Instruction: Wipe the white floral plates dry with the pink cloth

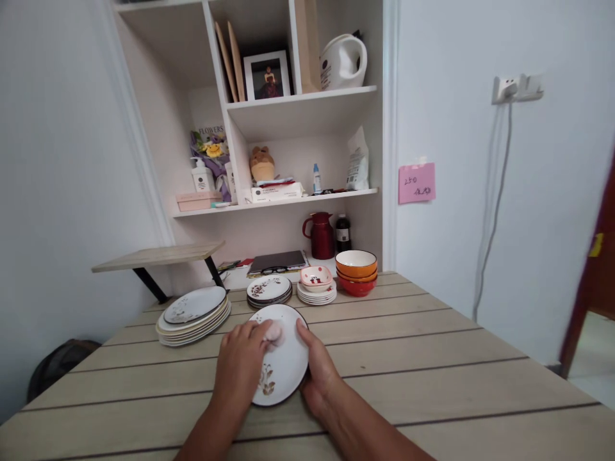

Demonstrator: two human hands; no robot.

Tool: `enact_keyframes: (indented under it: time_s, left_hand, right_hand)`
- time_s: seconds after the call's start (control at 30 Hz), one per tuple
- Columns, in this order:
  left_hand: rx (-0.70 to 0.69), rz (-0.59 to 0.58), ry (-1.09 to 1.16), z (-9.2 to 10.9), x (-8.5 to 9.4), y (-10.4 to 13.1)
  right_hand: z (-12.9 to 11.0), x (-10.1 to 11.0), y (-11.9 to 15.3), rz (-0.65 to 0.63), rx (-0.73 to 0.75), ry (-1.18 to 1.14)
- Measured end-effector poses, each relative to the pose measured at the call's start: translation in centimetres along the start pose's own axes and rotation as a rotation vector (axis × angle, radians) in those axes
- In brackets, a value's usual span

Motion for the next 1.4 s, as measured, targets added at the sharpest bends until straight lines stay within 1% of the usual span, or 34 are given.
enact_keyframes:
  time_s: [0.07, 0.13, 0.2, 0.33, 0.4, 0.47, 0.5, 0.57, 0.7, 0.83, 0.93, 1.03, 1.17, 1.23, 1.3, 1.33, 1.4]
  left_hand:
    - [0.080, 0.023, -0.066, -1.2, 0.4, -0.2]
    - [0.073, 0.032, -0.103, -1.6, 0.6, -0.1]
    - [0.010, 0.018, -0.106, -1.0, 0.6, 0.1]
    - [-0.191, -0.057, -0.017, 1.6, 0.2, 0.9]
    - [-0.297, -0.086, 0.037, 2.7, 0.1, 1.3]
    - [-0.343, -0.094, 0.062, 3.1, 0.0, 1.5]
    - [-0.340, -0.088, 0.068, 3.0, -0.1, 1.5]
    - [-0.288, -0.055, 0.070, 2.3, -0.3, 1.2]
    - [-0.117, 0.002, 0.048, 0.2, -0.4, 0.5]
    - [0.050, 0.015, -0.009, -1.9, -0.1, 0.1]
    - [0.085, -0.006, -0.044, -2.4, -0.1, 0.1]
    - [0.029, -0.052, -0.046, -1.5, -0.3, 0.3]
    - [-0.138, -0.096, 0.001, 1.5, -0.9, 1.2]
    - [-0.238, -0.119, 0.021, 3.0, -1.3, 1.7]
    - [-0.300, -0.131, 0.023, 3.7, -1.5, 1.9]
    - [-0.303, -0.128, 0.022, 3.7, -1.5, 1.9]
    - [-0.244, -0.097, 0.024, 2.9, -1.3, 1.5]
  right_hand:
    - [0.0, 0.1, 0.0, 0.017, 0.003, -0.006]
    - [-0.4, 0.3, 0.0, 0.048, 0.024, -0.012]
    - [-1.1, 0.7, -0.1, 0.079, 0.044, -0.005]
    - [-2.5, 1.5, -0.3, 0.129, 0.069, 0.036]
    - [-2.8, 1.6, -0.2, 0.116, 0.070, 0.047]
    - [-2.5, 1.2, 0.0, 0.073, 0.065, 0.057]
    - [-2.3, 0.9, 0.1, 0.048, 0.062, 0.066]
    - [-1.6, 0.2, 0.5, 0.010, 0.057, 0.093]
    - [-0.2, -0.6, 1.1, -0.014, 0.018, 0.153]
    - [0.1, 0.1, 0.6, 0.032, 0.012, 0.173]
    - [-0.3, 1.0, -0.1, 0.073, 0.021, 0.111]
    - [-1.0, 1.6, -0.5, 0.117, 0.042, 0.058]
    - [-2.0, 1.8, -0.3, 0.185, 0.076, 0.069]
    - [-2.0, 1.4, -0.1, 0.139, 0.060, 0.074]
    - [-1.6, 0.9, 0.0, 0.062, 0.028, 0.087]
    - [-1.4, 0.6, 0.1, 0.036, 0.018, 0.107]
    - [-0.9, 0.4, 0.3, 0.017, 0.011, 0.161]
Point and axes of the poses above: each hand's wrist, its own y-axis away from the middle knuckle, its own x-axis out of the back of the hand, z = x × y, the point moved 5 cm from there along -y, towards the middle knuckle, and after that the axes turned 7 degrees about x, right-handed, at the moved point
